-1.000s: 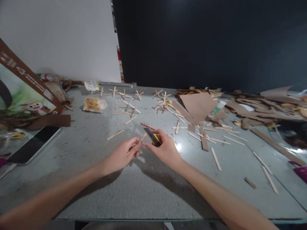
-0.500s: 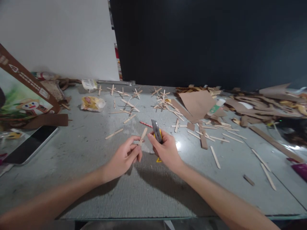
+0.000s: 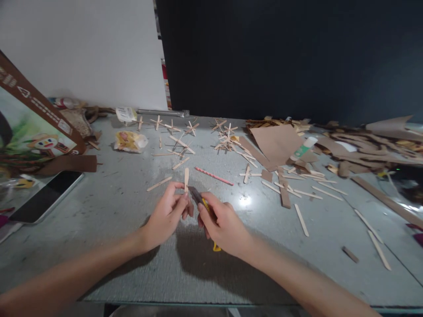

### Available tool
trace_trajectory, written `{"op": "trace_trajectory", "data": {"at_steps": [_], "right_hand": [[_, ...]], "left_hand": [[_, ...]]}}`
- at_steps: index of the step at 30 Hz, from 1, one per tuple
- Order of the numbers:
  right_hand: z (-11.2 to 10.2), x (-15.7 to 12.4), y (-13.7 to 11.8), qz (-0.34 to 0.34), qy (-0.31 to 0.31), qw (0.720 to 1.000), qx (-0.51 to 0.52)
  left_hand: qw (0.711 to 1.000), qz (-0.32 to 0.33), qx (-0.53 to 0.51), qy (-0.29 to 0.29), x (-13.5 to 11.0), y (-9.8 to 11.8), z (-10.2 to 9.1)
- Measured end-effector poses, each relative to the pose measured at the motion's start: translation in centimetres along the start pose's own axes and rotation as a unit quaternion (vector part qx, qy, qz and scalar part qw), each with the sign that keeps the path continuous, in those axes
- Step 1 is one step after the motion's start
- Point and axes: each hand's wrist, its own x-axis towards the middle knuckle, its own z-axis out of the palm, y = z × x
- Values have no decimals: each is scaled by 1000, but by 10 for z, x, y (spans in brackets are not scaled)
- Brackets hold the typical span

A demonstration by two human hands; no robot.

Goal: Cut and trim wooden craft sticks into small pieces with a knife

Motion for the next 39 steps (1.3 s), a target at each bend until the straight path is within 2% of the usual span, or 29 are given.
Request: {"op": "trace_trajectory", "data": {"at_steps": [11, 16, 19, 26, 29, 33, 39], "right_hand": [[2, -1, 0, 26, -3, 1000, 9], [2, 0, -1, 43, -8, 999, 32], [3, 0, 0, 54, -7, 998, 39], [6, 1, 0, 76, -6, 996, 49], [6, 2, -1, 92, -11, 992, 84], [5, 2, -1, 111, -13, 984, 136], [7, 2, 1, 107, -20, 980, 165]], "left_hand": [[994, 24, 103, 4, -2, 5, -3], [967, -9, 253, 11, -2, 5, -7], [954, -32, 297, 6, -1, 6, -7], [956, -47, 289, 3, 0, 3, -7], [958, -47, 282, 3, 1, 0, -8], [962, -25, 270, 3, 2, -2, -12], [982, 10, 185, 36, 3, 1, -9]]}}
